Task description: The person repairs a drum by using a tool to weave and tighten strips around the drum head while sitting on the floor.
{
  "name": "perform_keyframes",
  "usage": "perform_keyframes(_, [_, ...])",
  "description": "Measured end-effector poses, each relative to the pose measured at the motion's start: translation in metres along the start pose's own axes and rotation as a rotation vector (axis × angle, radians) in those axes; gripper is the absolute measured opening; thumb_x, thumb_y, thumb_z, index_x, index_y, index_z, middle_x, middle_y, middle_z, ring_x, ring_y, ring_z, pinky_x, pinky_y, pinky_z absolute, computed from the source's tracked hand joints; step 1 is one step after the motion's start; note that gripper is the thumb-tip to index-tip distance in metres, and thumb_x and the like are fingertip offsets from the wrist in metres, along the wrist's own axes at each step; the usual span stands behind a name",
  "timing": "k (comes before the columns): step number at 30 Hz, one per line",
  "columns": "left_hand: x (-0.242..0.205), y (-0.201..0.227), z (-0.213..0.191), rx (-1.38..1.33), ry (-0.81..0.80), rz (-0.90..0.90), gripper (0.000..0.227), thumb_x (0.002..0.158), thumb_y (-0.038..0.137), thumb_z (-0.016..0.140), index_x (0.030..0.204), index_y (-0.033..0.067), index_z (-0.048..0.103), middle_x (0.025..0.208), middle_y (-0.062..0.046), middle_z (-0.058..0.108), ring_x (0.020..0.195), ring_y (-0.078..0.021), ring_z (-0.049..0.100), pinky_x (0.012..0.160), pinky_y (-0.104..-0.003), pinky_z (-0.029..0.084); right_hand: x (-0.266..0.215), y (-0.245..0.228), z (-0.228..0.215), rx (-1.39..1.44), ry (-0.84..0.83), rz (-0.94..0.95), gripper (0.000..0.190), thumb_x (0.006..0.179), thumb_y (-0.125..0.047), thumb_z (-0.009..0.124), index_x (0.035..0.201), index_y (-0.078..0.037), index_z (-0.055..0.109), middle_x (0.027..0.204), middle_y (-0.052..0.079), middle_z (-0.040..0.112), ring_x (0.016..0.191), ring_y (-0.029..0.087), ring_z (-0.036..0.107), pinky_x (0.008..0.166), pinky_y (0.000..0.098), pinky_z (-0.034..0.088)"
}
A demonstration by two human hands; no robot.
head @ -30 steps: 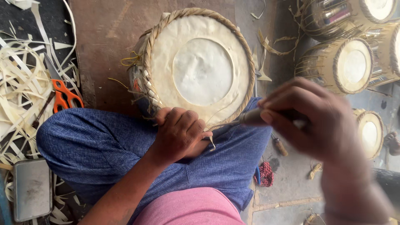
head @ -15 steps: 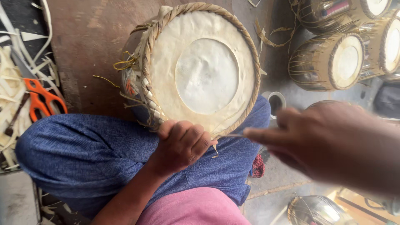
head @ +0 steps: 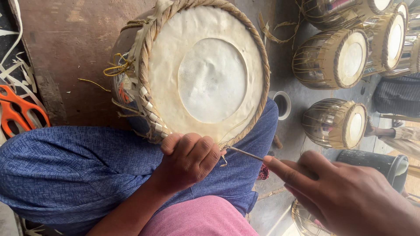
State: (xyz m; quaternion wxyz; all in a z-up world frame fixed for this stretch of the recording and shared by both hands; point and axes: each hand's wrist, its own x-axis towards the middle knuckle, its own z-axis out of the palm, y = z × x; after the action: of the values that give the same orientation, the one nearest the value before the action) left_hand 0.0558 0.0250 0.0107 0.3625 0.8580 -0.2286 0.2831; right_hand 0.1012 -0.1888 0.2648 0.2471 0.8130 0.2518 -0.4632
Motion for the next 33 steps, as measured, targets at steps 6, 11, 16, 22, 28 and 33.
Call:
perform_keyframes(6, [0.004, 0.000, -0.001, 0.002, -0.004, -0.001, 0.015, 0.098, 0.036, 0.075, 0.100, 0.0227, 0.069, 0.102, 0.006, 0.059, 0.099, -0.0150, 0.056, 0.090, -0.039, 0.030, 0.004, -0.011, -0.013, -0.031, -0.170, 0.079, 0.072, 0.096, -0.031, 0.054, 0.161, -0.038, 0.026, 0.099, -0.003, 0.052, 0.063, 0.011, 0.063, 0.056, 0.0297, 0.056])
perform_keyframes(11, [0.003, 0.000, -0.001, 0.002, -0.008, 0.000, 0.016, 0.099, 0.036, 0.075, 0.100, 0.0217, 0.069, 0.101, 0.006, 0.059, 0.099, -0.0152, 0.056, 0.089, -0.040, 0.030, 0.009, -0.014, -0.022, 0.032, -0.109, 0.141, 0.067, 0.094, -0.036, 0.051, 0.159, -0.042, 0.033, 0.088, -0.007, 0.057, 0.059, 0.010, 0.064, 0.055, 0.0283, 0.055])
perform_keyframes(16, [0.004, 0.000, -0.001, -0.015, -0.004, -0.006, 0.016, 0.099, 0.036, 0.074, 0.101, 0.0217, 0.069, 0.100, 0.005, 0.058, 0.099, -0.0158, 0.056, 0.090, -0.040, 0.030, 0.009, -0.005, -0.015, -0.145, -0.125, -0.043, 0.072, 0.094, -0.024, 0.050, 0.162, -0.030, 0.027, 0.096, 0.003, 0.054, 0.060, 0.015, 0.060, 0.049, 0.0325, 0.053])
perform_keyframes(22, [0.005, 0.000, -0.001, -0.016, 0.010, -0.013, 0.015, 0.098, 0.036, 0.073, 0.100, 0.0218, 0.068, 0.100, 0.005, 0.059, 0.100, -0.0163, 0.056, 0.090, -0.040, 0.031, 0.016, -0.009, -0.036, 0.222, 0.171, -0.018, 0.053, 0.102, -0.045, 0.051, 0.154, -0.037, 0.050, 0.080, -0.005, 0.062, 0.056, 0.009, 0.062, 0.048, 0.0316, 0.051])
perform_keyframes(28, [0.004, 0.002, -0.001, -0.021, -0.006, -0.027, 0.017, 0.097, 0.035, 0.074, 0.100, 0.0198, 0.067, 0.101, 0.003, 0.058, 0.100, -0.0179, 0.056, 0.090, -0.041, 0.032, 0.019, -0.021, -0.031, -0.009, -0.354, 0.245, 0.062, 0.102, -0.049, 0.040, 0.162, -0.050, 0.024, 0.100, -0.005, 0.056, 0.072, 0.013, 0.065, 0.063, 0.0321, 0.057])
perform_keyframes(33, [0.002, 0.004, 0.001, -0.026, -0.008, -0.044, 0.018, 0.096, 0.034, 0.075, 0.100, 0.0184, 0.067, 0.102, 0.003, 0.058, 0.099, -0.0179, 0.056, 0.089, -0.041, 0.032, 0.018, -0.018, 0.018, 0.692, 0.416, -0.106, 0.052, 0.098, -0.031, 0.059, 0.149, -0.020, 0.054, 0.092, 0.004, 0.071, 0.069, 0.017, 0.074, 0.056, 0.0349, 0.057])
